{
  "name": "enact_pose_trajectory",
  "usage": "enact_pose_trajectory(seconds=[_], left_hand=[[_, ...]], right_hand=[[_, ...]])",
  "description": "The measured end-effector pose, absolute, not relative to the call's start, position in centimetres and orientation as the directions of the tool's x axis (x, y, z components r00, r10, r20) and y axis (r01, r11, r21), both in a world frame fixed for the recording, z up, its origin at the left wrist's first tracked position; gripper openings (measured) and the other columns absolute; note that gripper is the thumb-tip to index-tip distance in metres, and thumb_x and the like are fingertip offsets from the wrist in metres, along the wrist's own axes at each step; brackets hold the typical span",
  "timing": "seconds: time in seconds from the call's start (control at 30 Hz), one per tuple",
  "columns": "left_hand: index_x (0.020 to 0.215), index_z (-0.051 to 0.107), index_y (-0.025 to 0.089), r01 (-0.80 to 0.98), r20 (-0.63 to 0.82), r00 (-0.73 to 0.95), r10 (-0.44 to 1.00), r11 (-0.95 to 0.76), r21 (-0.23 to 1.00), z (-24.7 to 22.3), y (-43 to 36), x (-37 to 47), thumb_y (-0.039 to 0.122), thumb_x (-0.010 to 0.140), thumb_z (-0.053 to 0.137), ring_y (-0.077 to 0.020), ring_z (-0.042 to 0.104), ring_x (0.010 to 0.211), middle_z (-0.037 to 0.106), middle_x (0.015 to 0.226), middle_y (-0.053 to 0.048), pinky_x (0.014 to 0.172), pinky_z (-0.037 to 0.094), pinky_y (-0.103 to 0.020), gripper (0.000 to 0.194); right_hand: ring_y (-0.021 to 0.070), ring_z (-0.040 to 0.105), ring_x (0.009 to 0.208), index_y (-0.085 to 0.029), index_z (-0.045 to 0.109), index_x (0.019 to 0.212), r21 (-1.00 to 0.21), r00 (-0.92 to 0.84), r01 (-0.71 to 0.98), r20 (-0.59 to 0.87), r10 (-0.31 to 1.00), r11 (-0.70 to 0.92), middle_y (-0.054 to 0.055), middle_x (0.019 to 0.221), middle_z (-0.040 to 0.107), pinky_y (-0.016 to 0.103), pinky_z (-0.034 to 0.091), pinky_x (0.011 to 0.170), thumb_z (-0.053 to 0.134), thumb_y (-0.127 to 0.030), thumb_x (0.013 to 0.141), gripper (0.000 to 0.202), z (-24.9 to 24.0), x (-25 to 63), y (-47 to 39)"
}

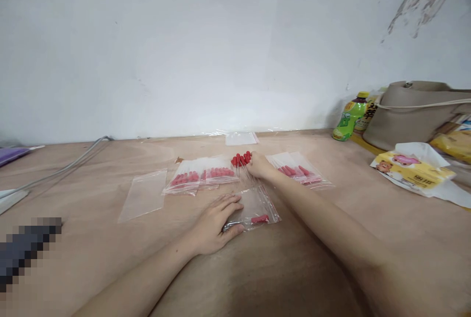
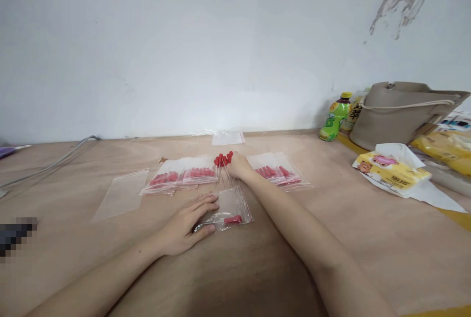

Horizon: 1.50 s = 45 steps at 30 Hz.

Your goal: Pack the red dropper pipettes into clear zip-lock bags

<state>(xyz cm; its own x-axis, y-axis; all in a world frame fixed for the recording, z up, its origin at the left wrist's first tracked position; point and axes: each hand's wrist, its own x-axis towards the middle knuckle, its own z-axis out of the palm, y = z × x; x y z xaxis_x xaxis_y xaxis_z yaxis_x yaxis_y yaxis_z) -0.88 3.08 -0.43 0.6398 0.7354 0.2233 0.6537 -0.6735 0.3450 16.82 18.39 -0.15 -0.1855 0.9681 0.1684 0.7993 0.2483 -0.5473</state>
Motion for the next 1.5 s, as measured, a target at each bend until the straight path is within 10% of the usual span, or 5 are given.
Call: enact_pose_trajectory(seconds=[0.47, 0.83, 1.17, 1.5], left_hand=[[0.121, 0.043, 0.021, 0.650, 0.241, 0.635, 0.734, -0.676, 0.346, -0.5, 3.1, -0.9, 0.038, 0.085, 0.046, -0.0228, 0.034, 0.123, 0.041, 0.132, -0.008, 0.101, 0.031, -0.042, 0.040], [0.127, 0.035, 0.022, 0.658, 0.235, 0.630, 0.740, -0.670, 0.344, -0.5, 3.0, -0.9, 0.037, 0.085, 0.046, -0.0231, 0.034, 0.123, 0.040, 0.132, -0.008, 0.101, 0.031, -0.043, 0.046], [0.127, 0.036, 0.021, 0.645, 0.246, 0.628, 0.739, -0.670, 0.367, -0.5, 3.1, -0.9, 0.036, 0.084, 0.048, -0.0243, 0.035, 0.123, 0.041, 0.132, -0.008, 0.100, 0.032, -0.043, 0.047], [0.128, 0.035, 0.022, 0.656, 0.236, 0.624, 0.745, -0.663, 0.361, -0.5, 3.0, -0.8, 0.039, 0.085, 0.047, -0.0244, 0.036, 0.122, 0.041, 0.132, -0.008, 0.100, 0.032, -0.044, 0.048]], right_hand=[[0.0107, 0.051, 0.043, -0.019, 0.006, 0.133, -0.882, -0.088, 0.426, 0.181, 0.980, 0.201, -0.008, 0.055, 0.048, 0.021, 0.041, 0.044, 0.050, -0.023, 0.071, 0.076, 0.4, 23.8, 12.2], [0.0140, 0.061, 0.060, -0.024, 0.033, 0.102, -0.989, -0.096, -0.145, -0.016, 0.995, -0.029, -0.002, 0.069, 0.053, 0.033, 0.052, 0.061, 0.049, -0.038, 0.076, 0.033, -2.8, 22.8, 7.7], [0.0075, 0.046, 0.048, -0.017, 0.061, 0.085, -0.935, -0.585, 0.316, -0.059, 0.809, 0.160, -0.005, 0.054, 0.051, 0.021, 0.038, 0.047, 0.061, -0.038, 0.069, 0.026, -1.2, 26.5, 8.6], [0.0166, 0.056, 0.083, -0.024, 0.068, 0.086, -0.794, -0.679, 0.309, 0.202, 0.706, 0.524, 0.002, 0.089, 0.064, 0.031, 0.043, 0.077, 0.051, -0.031, 0.079, 0.020, -0.8, 24.1, 8.0]])
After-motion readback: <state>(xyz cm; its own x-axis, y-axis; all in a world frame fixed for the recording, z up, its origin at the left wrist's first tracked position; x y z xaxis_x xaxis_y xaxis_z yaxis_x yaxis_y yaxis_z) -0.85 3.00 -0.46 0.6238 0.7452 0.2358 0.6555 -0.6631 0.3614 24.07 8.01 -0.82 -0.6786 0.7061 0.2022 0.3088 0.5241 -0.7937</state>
